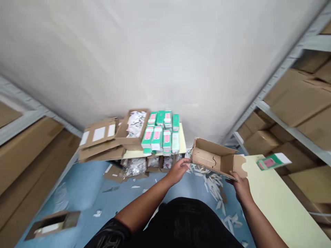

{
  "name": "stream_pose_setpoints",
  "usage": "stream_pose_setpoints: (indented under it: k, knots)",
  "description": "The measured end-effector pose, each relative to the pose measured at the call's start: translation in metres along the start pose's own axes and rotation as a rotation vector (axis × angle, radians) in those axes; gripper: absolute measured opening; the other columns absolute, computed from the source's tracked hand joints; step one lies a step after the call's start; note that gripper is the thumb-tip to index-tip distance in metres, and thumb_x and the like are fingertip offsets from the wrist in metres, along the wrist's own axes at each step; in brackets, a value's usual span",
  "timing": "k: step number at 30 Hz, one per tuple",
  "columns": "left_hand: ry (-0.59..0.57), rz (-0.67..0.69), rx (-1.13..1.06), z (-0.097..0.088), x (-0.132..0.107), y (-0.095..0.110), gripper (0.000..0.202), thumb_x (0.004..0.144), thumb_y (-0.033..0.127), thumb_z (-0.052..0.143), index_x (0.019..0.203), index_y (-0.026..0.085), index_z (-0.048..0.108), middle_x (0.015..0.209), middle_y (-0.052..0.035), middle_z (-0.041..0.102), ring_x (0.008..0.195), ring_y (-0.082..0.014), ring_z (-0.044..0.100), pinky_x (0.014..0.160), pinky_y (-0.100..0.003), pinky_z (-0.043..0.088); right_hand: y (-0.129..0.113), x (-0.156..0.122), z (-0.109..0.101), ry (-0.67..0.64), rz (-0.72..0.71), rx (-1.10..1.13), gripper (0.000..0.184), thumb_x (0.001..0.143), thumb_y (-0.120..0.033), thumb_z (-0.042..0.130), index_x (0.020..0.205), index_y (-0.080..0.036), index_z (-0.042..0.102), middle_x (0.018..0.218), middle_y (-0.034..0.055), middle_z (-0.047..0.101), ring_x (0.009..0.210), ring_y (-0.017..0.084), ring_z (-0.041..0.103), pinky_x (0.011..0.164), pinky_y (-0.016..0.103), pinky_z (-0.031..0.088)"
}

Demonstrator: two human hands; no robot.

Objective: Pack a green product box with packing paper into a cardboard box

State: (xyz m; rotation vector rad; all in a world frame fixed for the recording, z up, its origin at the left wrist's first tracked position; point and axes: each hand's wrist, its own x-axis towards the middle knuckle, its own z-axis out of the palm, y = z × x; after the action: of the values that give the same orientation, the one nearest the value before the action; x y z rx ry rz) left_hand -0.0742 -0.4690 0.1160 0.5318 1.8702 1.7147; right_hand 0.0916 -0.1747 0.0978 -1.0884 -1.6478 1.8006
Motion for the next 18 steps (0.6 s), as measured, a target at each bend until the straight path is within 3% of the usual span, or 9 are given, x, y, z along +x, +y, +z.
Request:
stream_pose_setpoints:
  k: [5, 9, 14, 18]
  knots:
    - [0.220, -0.040, 0.166, -0.130, -0.038, 0.004, 0.034, 0.088, 0.045, 0.062, 0.105, 0.018, 0.074, 0.100, -0.0073, 0.077, 0.095, -0.0245, 0.070, 0.088, -0.035, 0.054, -0.008, -0.017, 0.114, -0.085, -0.013, -0.036, 0.045, 0.064, -0.049, 0.084, 0.090, -0.014, 0.073, 0.079, 0.0058, 0.076, 0.080, 0.031, 0.076, 0.059, 0.036, 0.064]
    - [0.429, -0.018, 0.301, -0.222, -0.041, 0.016, 0.029, 0.088, 0.039, 0.060, 0.100, 0.017, 0.074, 0.092, -0.0048, 0.076, 0.088, -0.0222, 0.070, 0.082, -0.031, 0.053, -0.026, -0.027, 0.182, -0.152, 0.040, -0.005, 0.046, 0.062, -0.046, 0.084, 0.094, -0.015, 0.071, 0.079, 0.0040, 0.074, 0.078, 0.030, 0.078, 0.059, 0.035, 0.065]
    - [0.589, -0.051, 0.541, -0.325, -0.005, 0.027, 0.025, 0.089, 0.032, 0.061, 0.105, 0.018, 0.074, 0.102, -0.0056, 0.077, 0.095, -0.0223, 0.070, 0.086, -0.030, 0.052, -0.052, -0.025, 0.245, -0.227, 0.094, 0.010, 0.044, 0.060, -0.041, 0.086, 0.091, -0.015, 0.068, 0.082, 0.0043, 0.072, 0.077, 0.029, 0.078, 0.057, 0.034, 0.065]
    - [0.525, -0.202, 0.841, -0.385, 0.042, 0.023, 0.029, 0.089, 0.029, 0.065, 0.115, 0.017, 0.072, 0.118, -0.0103, 0.075, 0.109, -0.0250, 0.067, 0.095, -0.031, 0.049, -0.065, -0.005, 0.283, -0.299, 0.078, 0.005, 0.045, 0.059, -0.040, 0.087, 0.095, -0.018, 0.069, 0.093, 0.0026, 0.072, 0.072, 0.024, 0.075, 0.057, 0.033, 0.065]
